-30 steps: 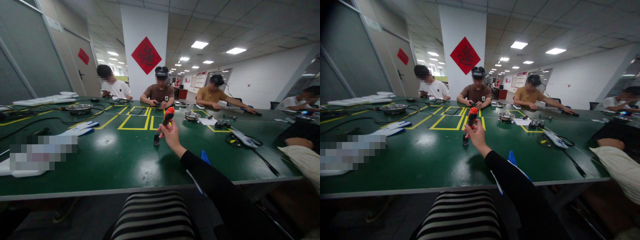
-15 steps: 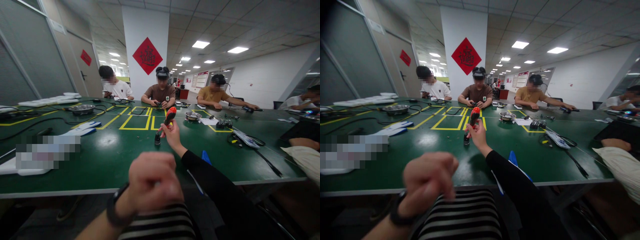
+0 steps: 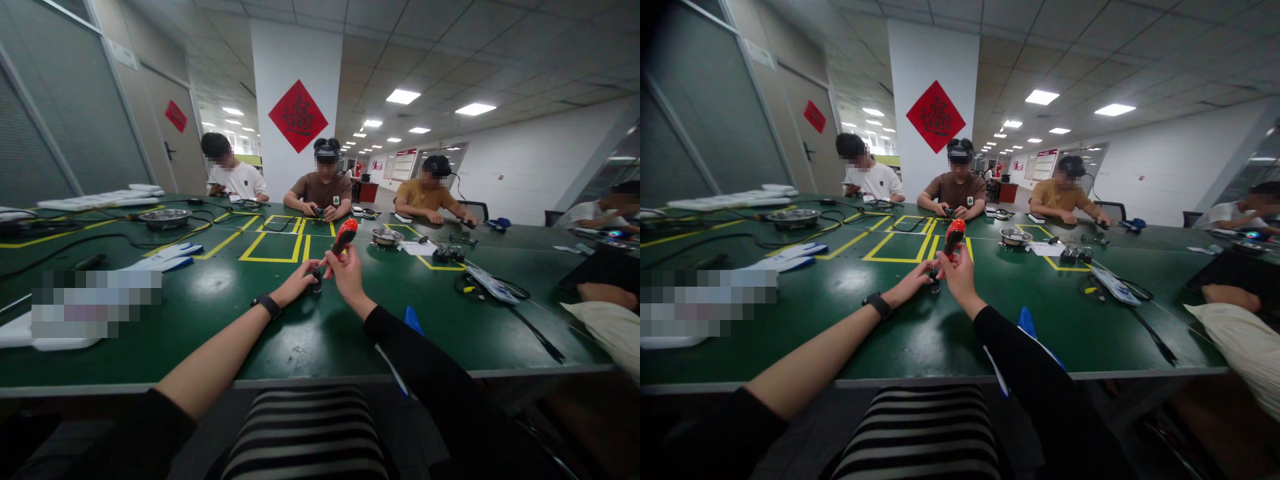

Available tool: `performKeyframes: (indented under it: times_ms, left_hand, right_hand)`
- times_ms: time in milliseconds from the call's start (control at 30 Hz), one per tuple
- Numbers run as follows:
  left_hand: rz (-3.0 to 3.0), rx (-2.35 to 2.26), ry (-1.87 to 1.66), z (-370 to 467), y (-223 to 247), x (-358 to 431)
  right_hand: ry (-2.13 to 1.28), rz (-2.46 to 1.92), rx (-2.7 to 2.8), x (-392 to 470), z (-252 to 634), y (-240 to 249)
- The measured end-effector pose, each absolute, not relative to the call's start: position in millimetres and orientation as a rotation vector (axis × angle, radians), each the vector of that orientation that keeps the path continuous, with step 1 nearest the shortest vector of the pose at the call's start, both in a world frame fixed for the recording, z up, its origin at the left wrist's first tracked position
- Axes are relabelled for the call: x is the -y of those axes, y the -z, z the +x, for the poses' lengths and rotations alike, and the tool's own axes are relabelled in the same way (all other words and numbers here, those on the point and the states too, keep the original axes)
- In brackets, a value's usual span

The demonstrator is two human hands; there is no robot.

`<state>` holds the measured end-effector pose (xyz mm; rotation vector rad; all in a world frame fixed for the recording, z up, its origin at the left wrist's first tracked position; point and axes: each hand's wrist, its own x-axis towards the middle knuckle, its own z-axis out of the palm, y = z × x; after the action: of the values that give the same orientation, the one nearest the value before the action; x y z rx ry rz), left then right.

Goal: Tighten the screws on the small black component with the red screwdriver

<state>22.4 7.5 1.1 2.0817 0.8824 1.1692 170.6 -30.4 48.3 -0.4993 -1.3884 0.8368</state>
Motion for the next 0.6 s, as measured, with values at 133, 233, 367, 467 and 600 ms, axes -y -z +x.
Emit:
performKeyframes:
  times_ms: [133, 233, 367, 467, 600]
  left_hand:
    - [2.126, -0.787, -1.029, 25, 3, -7]
    - [2.080, -0.746, -0.980, 25, 4, -9]
    - [2.085, -0.753, -0.981, 25, 5, -11]
    - [2.104, -0.775, -0.969, 24, 6, -13]
    - [2.055, -0.777, -0.934, 23, 6, -18]
  right_hand:
    - [-0.825, -0.516, 1.392, 32, 171, -49]
    - [-0.811, -0.522, 1.392, 33, 170, -50]
    - [-0.809, -0.519, 1.392, 34, 170, -50]
    - [-0.810, -0.517, 1.400, 35, 170, -50]
    - [-0.800, -0.521, 1.395, 35, 170, -49]
